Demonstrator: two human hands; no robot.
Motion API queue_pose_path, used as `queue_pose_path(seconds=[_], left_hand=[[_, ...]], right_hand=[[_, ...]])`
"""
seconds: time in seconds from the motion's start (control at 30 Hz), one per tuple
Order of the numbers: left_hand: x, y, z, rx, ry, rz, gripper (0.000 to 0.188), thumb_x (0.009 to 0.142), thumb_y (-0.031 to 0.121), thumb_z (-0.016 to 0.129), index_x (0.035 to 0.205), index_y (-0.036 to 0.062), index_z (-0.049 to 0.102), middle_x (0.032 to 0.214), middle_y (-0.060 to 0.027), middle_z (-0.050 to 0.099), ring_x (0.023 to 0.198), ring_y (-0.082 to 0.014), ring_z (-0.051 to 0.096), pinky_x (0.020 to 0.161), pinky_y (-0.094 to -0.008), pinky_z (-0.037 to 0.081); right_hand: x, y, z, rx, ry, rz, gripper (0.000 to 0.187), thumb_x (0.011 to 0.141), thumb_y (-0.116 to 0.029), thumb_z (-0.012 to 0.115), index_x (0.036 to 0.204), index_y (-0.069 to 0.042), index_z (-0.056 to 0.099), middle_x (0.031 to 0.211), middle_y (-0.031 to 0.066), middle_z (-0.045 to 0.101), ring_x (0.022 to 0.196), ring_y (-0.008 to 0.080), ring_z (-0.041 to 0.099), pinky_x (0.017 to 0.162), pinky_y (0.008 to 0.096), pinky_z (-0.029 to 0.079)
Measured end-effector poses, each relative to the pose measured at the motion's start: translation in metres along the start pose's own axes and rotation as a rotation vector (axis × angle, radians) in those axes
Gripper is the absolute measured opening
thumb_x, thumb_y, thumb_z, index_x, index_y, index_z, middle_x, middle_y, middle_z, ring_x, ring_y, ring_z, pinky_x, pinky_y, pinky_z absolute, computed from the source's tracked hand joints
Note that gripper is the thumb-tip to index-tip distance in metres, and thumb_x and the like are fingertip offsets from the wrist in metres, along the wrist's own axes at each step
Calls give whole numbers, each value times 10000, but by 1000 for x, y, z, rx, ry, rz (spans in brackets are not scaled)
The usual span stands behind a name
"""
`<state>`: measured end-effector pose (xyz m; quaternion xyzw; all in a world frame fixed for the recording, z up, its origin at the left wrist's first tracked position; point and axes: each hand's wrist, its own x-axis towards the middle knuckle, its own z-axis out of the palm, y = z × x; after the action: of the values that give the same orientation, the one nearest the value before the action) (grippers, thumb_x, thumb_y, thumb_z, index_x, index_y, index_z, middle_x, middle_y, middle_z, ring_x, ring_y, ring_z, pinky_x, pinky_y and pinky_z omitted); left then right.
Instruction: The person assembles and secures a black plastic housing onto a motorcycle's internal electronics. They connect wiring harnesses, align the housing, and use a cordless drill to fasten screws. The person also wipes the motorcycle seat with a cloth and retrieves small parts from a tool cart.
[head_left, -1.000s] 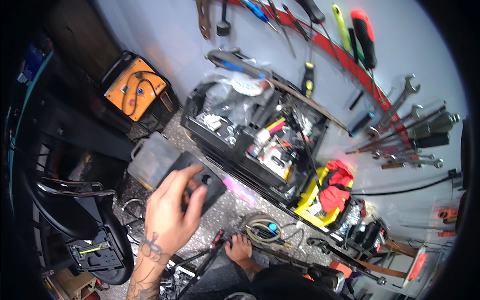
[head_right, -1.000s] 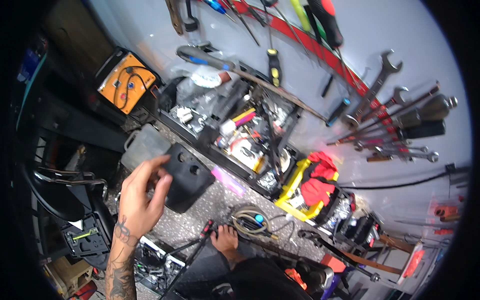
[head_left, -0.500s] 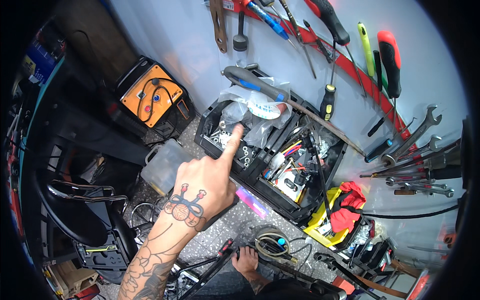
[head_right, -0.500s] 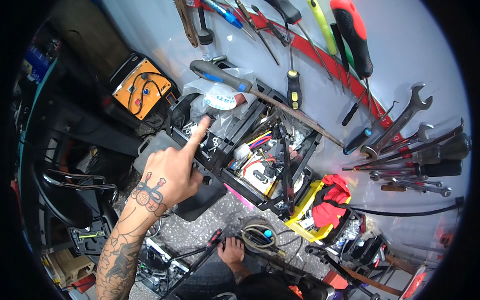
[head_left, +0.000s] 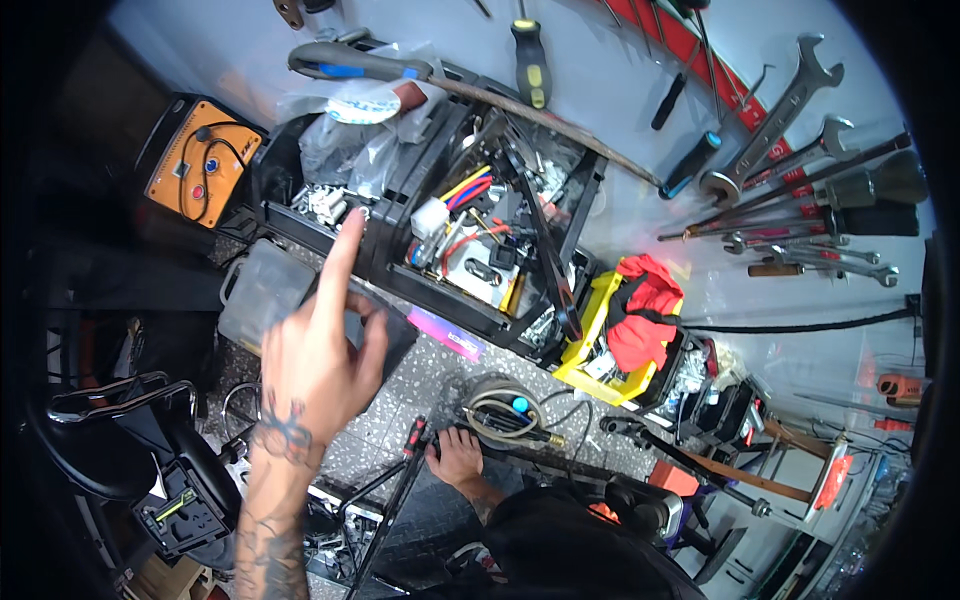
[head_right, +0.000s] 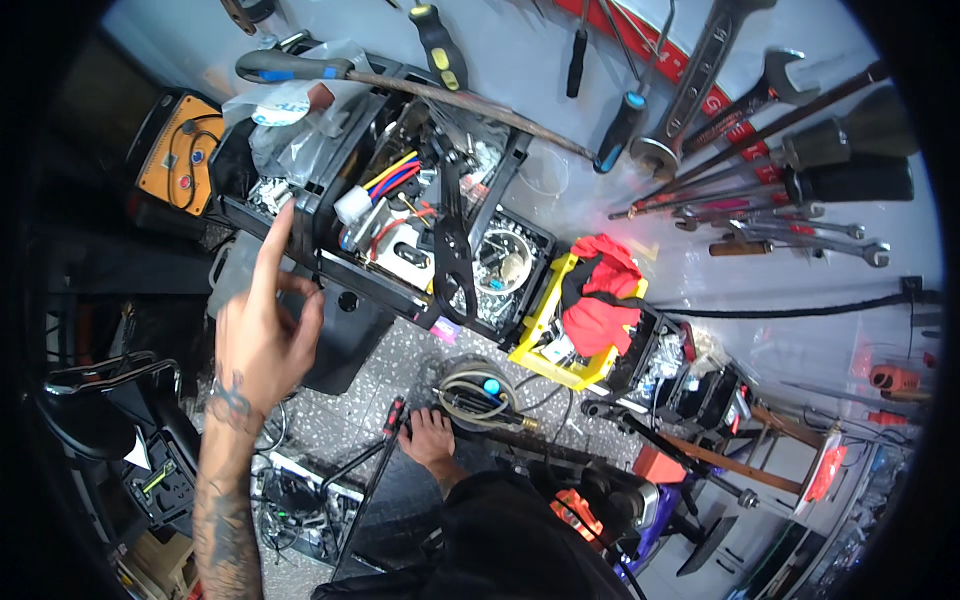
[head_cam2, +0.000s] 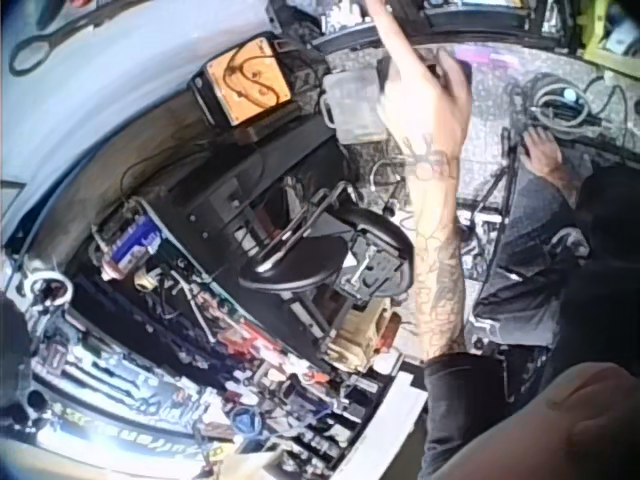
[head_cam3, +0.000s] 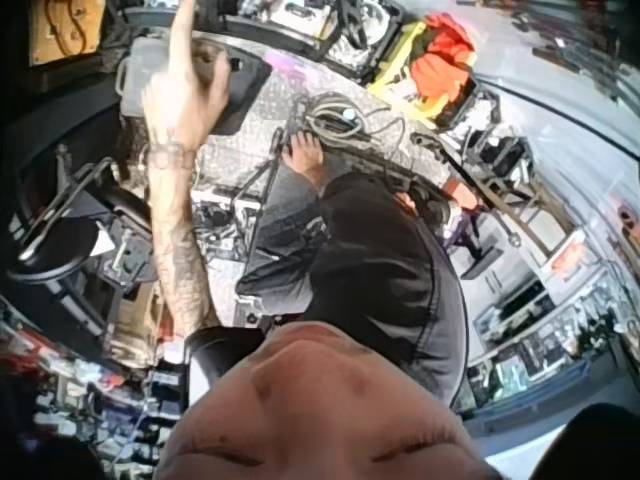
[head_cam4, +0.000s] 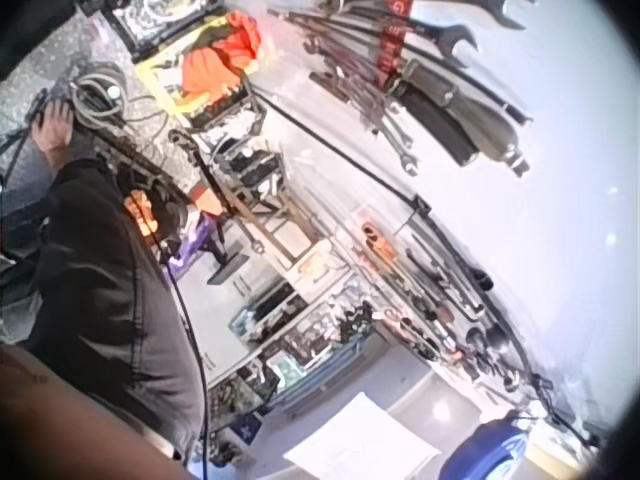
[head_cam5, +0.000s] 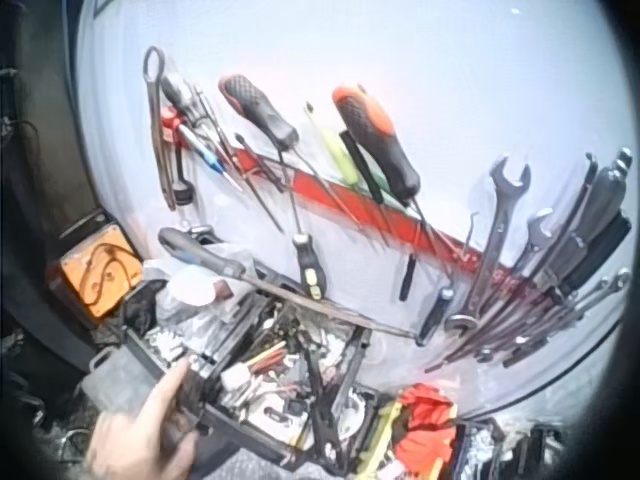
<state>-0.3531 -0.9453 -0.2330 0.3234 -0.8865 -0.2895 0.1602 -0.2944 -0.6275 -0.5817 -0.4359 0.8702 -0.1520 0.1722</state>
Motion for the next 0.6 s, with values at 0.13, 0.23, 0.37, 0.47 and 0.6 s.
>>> queue_pose_path(seconds=[0.13, 0.23, 0.37, 0.47, 0.6], left_hand=[[-94, -14, 43, -281, 42, -298, 550, 944, 68, 800, 1444, 45, 571, 905, -114, 803, 625, -179, 750, 573, -325, 576], [-162, -28, 68, -416, -126, -723, 267, 1040, 131, 755, 819, -5, 689, 647, -97, 728, 599, -185, 746, 569, -323, 547], [-192, -55, 84, -308, -142, -573, 579, 1192, 297, 447, 751, 1, 675, 607, -106, 686, 569, -240, 711, 577, -396, 525], [-175, -54, 100, -403, -82, -581, 255, 1097, 200, 666, 953, -9, 699, 729, -121, 741, 576, -242, 699, 573, -369, 519], [-125, -22, 124, -377, -164, -369, 236, 976, 152, 775, 1180, 37, 746, 963, -149, 762, 730, -285, 750, 653, -418, 584]], right_hand=[[1, -1, -2, -33, -86, 25, 427, 913, -420, 703, 1159, -73, 738, 1085, 114, 690, 1031, 343, 644, 888, 498, 506], [2, -1, -1, -9, 26, -14, 350, 907, -425, 713, 1029, -97, 703, 1027, 101, 673, 999, 338, 631, 853, 496, 489], [2, 0, 0, -22, -34, 10, 407, 925, -416, 700, 1149, -77, 723, 1046, 106, 662, 1010, 339, 637, 875, 498, 500], [0, 0, 1, -17, -17, 1, 390, 914, -411, 707, 1123, -81, 707, 1051, 109, 654, 1012, 339, 630, 857, 502, 495], [-3, 2, 5, -73, -103, 8, 461, 884, -436, 728, 1181, -84, 704, 1125, 114, 677, 1076, 339, 622, 887, 485, 490]])
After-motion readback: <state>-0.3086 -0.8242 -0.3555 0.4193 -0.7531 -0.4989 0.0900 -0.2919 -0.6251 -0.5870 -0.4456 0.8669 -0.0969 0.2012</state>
